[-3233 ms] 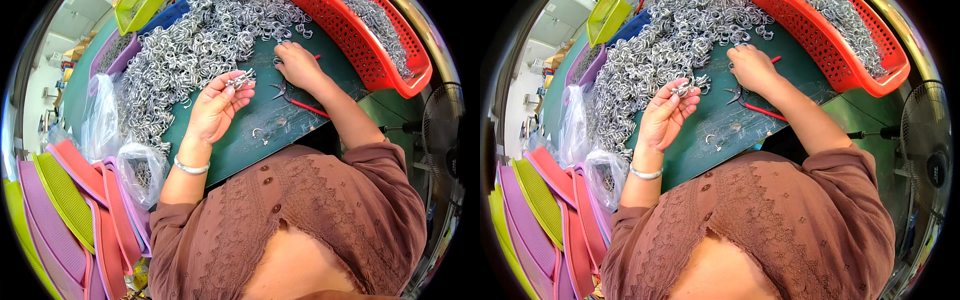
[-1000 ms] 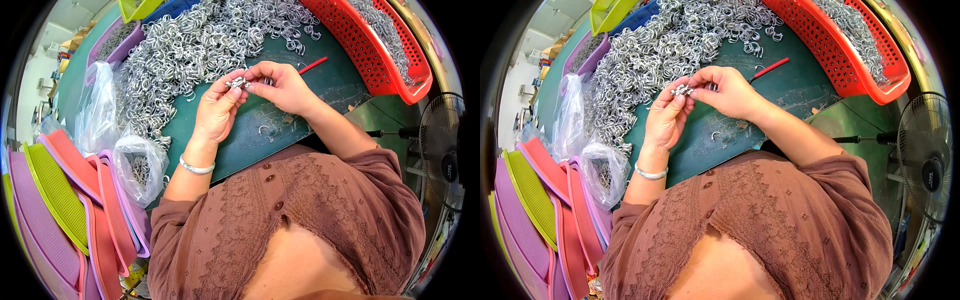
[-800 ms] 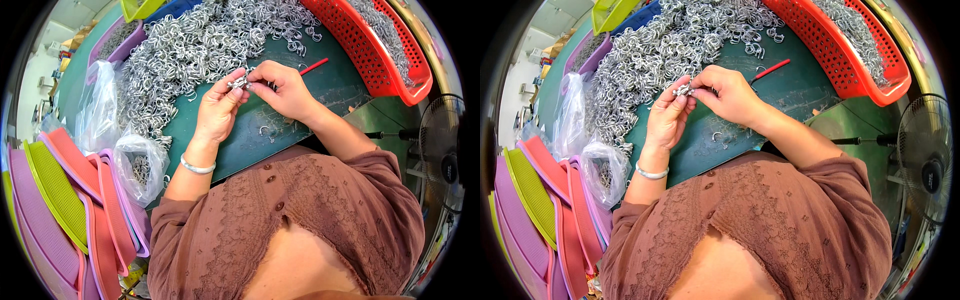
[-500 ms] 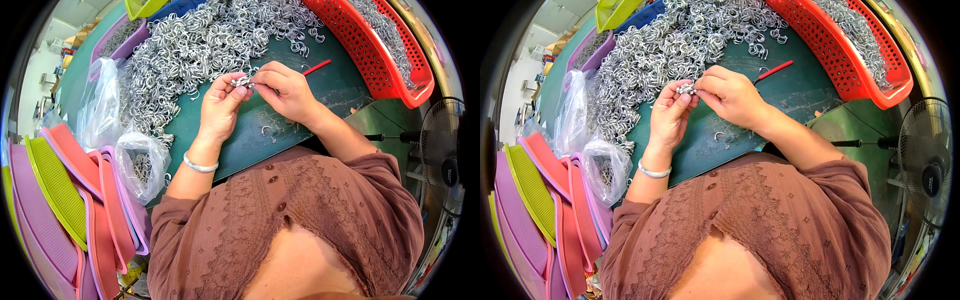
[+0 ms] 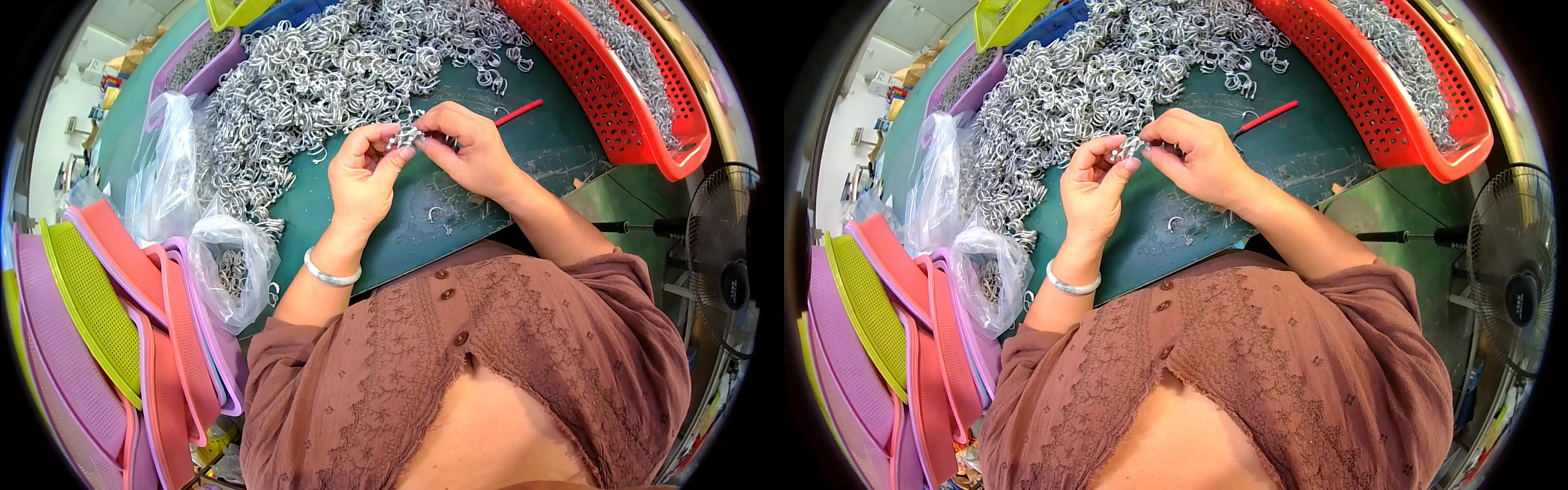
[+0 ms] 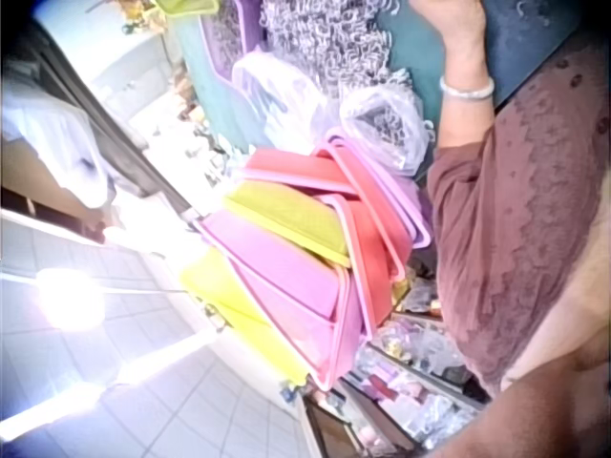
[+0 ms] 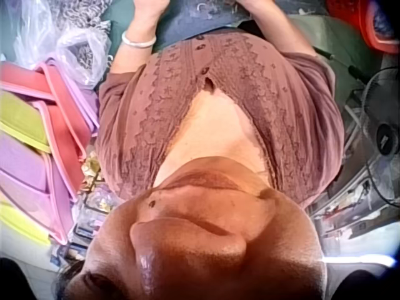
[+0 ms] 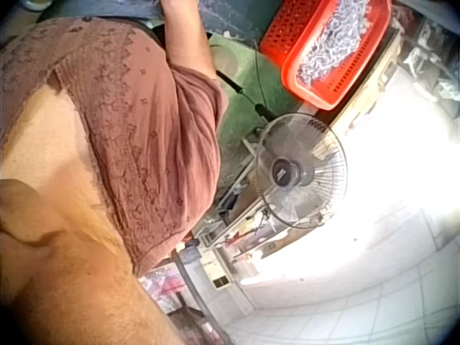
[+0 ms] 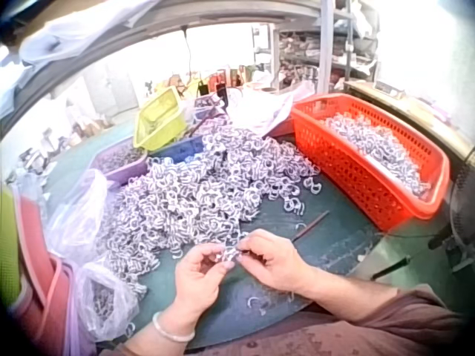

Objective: The person joins small metal links together by hand and with pliers on a workstation, occasionally placing assembled groups into a red basket.

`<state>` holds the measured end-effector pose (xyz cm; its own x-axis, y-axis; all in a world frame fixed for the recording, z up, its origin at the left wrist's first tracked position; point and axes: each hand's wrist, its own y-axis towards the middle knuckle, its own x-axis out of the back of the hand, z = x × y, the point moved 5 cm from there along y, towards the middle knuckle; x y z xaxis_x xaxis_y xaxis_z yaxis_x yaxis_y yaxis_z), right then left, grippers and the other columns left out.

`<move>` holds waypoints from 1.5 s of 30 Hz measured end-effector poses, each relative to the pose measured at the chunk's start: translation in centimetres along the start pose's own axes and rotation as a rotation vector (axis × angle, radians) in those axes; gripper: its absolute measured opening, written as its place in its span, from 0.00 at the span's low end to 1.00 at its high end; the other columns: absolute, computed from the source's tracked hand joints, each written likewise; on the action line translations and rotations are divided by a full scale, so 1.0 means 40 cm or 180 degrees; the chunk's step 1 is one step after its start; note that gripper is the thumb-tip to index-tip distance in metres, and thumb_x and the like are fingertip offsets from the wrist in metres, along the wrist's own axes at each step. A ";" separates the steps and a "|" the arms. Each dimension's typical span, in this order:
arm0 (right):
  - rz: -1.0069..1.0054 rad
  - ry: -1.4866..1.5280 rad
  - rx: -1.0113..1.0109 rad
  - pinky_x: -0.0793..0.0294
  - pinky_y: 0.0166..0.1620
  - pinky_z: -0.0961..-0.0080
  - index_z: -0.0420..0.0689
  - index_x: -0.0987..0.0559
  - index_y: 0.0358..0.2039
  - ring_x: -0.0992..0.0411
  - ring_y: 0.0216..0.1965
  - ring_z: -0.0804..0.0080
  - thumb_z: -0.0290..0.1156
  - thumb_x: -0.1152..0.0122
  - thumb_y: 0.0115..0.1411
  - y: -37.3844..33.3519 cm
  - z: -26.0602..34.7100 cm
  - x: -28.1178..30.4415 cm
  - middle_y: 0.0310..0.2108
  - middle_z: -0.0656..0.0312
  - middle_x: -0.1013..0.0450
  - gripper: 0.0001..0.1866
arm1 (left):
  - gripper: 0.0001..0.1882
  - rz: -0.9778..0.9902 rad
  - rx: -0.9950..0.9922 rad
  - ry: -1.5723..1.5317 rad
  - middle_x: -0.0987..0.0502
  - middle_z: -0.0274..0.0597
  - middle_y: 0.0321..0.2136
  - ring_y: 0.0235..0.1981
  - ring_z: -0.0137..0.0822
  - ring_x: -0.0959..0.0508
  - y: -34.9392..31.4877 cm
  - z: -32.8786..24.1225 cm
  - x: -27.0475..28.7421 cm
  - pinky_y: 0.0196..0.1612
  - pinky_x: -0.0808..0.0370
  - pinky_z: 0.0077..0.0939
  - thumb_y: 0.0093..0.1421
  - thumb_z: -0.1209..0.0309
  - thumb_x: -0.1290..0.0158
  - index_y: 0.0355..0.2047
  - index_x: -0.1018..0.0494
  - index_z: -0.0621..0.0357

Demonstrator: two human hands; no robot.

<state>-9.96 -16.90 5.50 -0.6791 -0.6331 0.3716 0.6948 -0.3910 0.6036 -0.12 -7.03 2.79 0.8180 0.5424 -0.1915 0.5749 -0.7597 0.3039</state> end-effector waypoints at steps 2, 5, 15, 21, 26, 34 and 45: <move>0.0007 -0.0047 -0.0006 0.33 0.25 0.81 0.39 0.27 0.27 0.31 0.23 0.71 0.20 0.44 0.45 -0.001 -0.002 0.005 0.24 0.60 0.32 0.07 | 0.14 0.0030 0.0013 0.0014 0.31 0.30 0.26 0.27 0.19 0.33 0.002 0.004 0.001 0.32 0.34 0.11 0.46 0.83 0.46 0.35 0.30 0.62; 0.0056 -0.0138 -0.0028 0.33 0.24 0.81 0.39 0.27 0.26 0.32 0.23 0.71 0.20 0.43 0.45 0.003 0.018 0.029 0.24 0.60 0.32 0.06 | 0.13 0.0188 0.0140 -0.0024 0.30 0.32 0.27 0.29 0.21 0.32 0.001 0.014 -0.007 0.34 0.34 0.12 0.47 0.83 0.46 0.35 0.31 0.62; -0.1466 -0.3603 0.0202 0.35 0.24 0.69 0.37 0.30 0.18 0.33 0.19 0.60 0.24 0.47 0.45 0.147 0.193 0.544 0.16 0.52 0.34 0.05 | 0.10 0.0271 0.0576 0.0272 0.30 0.34 0.28 0.29 0.22 0.31 0.004 0.030 -0.013 0.34 0.33 0.13 0.51 0.79 0.48 0.35 0.31 0.64; -0.0295 -0.4912 -0.0704 0.33 0.40 0.70 0.38 0.30 0.36 0.32 0.35 0.52 0.28 0.44 0.44 0.148 0.131 0.580 0.35 0.47 0.31 0.16 | 0.09 0.0327 0.0678 0.0442 0.29 0.33 0.29 0.30 0.21 0.32 -0.003 0.045 -0.006 0.35 0.34 0.13 0.53 0.77 0.50 0.35 0.31 0.64; 0.0187 -0.2965 0.0110 0.32 0.38 0.70 0.40 0.27 0.33 0.32 0.34 0.58 0.20 0.50 0.46 0.096 -0.001 0.370 0.30 0.54 0.31 0.11 | 0.08 0.0378 0.0725 0.0699 0.29 0.32 0.28 0.29 0.21 0.31 -0.008 0.065 0.008 0.35 0.34 0.13 0.53 0.77 0.51 0.35 0.31 0.64; 0.1094 -0.2717 -0.0361 0.32 0.38 0.68 0.42 0.29 0.32 0.33 0.37 0.59 0.21 0.49 0.45 0.038 -0.230 0.217 0.32 0.56 0.34 0.11 | 0.06 0.0329 0.0569 0.0757 0.31 0.32 0.25 0.23 0.19 0.34 -0.007 0.066 0.009 0.27 0.35 0.12 0.52 0.76 0.49 0.30 0.29 0.64; 0.0758 0.0901 -0.1625 0.31 0.32 0.85 0.36 0.31 0.33 0.31 0.26 0.79 0.22 0.53 0.55 0.039 -0.171 0.154 0.25 0.61 0.30 0.06 | 0.13 0.0422 0.0764 0.0326 0.29 0.38 0.32 0.31 0.25 0.29 -0.012 0.063 -0.006 0.34 0.31 0.17 0.55 0.75 0.53 0.41 0.34 0.64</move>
<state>-11.44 -25.98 3.91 -0.4514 -0.8670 0.2109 0.8922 -0.4430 0.0885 -0.57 -7.70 0.34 0.8871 0.4568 -0.0659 0.4612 -0.8829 0.0883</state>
